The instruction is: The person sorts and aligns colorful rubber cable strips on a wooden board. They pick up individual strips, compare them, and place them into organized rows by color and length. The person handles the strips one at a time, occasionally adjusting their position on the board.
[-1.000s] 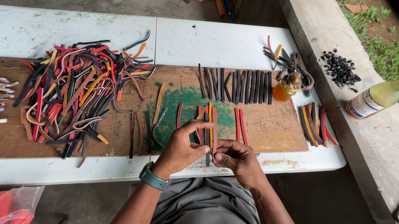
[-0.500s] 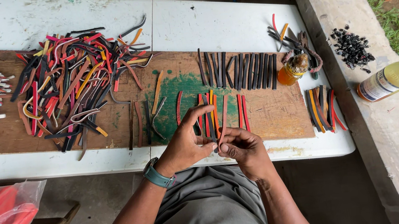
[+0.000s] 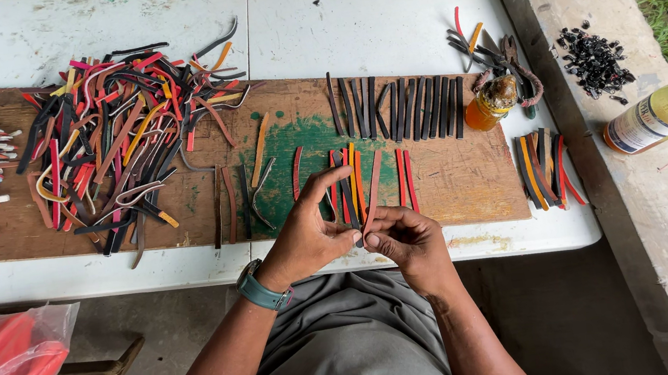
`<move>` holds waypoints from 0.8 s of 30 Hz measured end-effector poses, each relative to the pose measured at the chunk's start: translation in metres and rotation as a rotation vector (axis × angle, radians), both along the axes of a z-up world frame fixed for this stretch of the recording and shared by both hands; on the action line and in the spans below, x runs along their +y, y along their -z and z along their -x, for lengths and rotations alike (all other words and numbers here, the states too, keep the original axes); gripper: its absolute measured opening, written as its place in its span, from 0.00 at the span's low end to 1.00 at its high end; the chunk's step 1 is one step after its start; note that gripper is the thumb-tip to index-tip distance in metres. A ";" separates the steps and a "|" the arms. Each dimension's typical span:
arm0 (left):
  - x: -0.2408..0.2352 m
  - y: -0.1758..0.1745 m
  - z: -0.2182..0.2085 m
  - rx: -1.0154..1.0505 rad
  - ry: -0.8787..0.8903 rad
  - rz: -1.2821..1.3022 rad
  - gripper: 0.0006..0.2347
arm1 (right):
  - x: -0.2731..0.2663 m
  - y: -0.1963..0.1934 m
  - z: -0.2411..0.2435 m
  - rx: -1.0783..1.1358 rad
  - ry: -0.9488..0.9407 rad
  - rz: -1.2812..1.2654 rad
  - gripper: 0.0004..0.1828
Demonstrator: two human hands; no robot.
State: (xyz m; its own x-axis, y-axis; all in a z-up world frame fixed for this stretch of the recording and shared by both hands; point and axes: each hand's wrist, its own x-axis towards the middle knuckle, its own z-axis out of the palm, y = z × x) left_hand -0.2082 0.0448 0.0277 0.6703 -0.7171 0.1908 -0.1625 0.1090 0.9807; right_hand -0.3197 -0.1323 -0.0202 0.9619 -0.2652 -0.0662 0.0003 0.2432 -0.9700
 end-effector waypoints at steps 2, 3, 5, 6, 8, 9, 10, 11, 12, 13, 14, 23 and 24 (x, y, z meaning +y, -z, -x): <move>0.000 0.002 0.000 0.000 -0.012 -0.018 0.35 | 0.001 0.001 0.000 0.004 0.014 0.011 0.20; 0.000 0.003 -0.001 -0.022 -0.018 -0.027 0.35 | 0.001 0.002 -0.001 -0.013 0.015 0.029 0.20; -0.001 0.005 0.000 -0.067 -0.030 -0.043 0.35 | 0.002 0.004 0.000 -0.047 0.017 0.067 0.19; -0.001 0.007 0.000 -0.061 -0.027 -0.033 0.36 | 0.002 0.005 0.000 -0.057 0.023 0.073 0.19; -0.001 0.009 0.000 -0.048 -0.022 -0.011 0.36 | 0.003 0.006 0.001 -0.078 0.036 0.084 0.17; 0.000 0.009 0.000 -0.025 -0.008 0.006 0.37 | 0.002 0.007 0.001 -0.065 0.035 0.070 0.17; 0.001 0.010 0.000 -0.003 0.006 0.024 0.37 | 0.002 0.008 0.001 -0.053 0.035 0.055 0.17; 0.001 0.010 -0.001 0.019 0.019 0.041 0.37 | 0.001 0.009 0.001 -0.041 0.035 0.041 0.17; 0.003 0.010 -0.001 0.065 0.038 0.051 0.37 | 0.001 0.009 0.001 -0.033 0.026 -0.050 0.17; 0.004 0.010 -0.002 0.112 0.057 0.060 0.37 | 0.000 0.010 0.001 -0.025 0.016 -0.142 0.18; 0.005 0.010 -0.002 0.158 0.076 0.070 0.37 | 0.000 0.010 0.001 -0.017 0.008 -0.234 0.18; 0.004 0.003 0.001 -0.042 -0.009 -0.030 0.37 | 0.005 0.005 0.002 -0.027 0.035 -0.006 0.16; 0.003 0.001 0.002 -0.077 -0.045 -0.052 0.37 | 0.008 0.004 0.001 -0.044 0.056 0.019 0.16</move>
State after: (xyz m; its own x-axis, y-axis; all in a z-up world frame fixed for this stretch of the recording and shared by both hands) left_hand -0.2103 0.0474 0.0263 0.6870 -0.6969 0.2058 -0.2409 0.0487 0.9693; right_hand -0.3209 -0.1247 -0.0244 0.9475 -0.3192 -0.0186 0.0563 0.2237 -0.9730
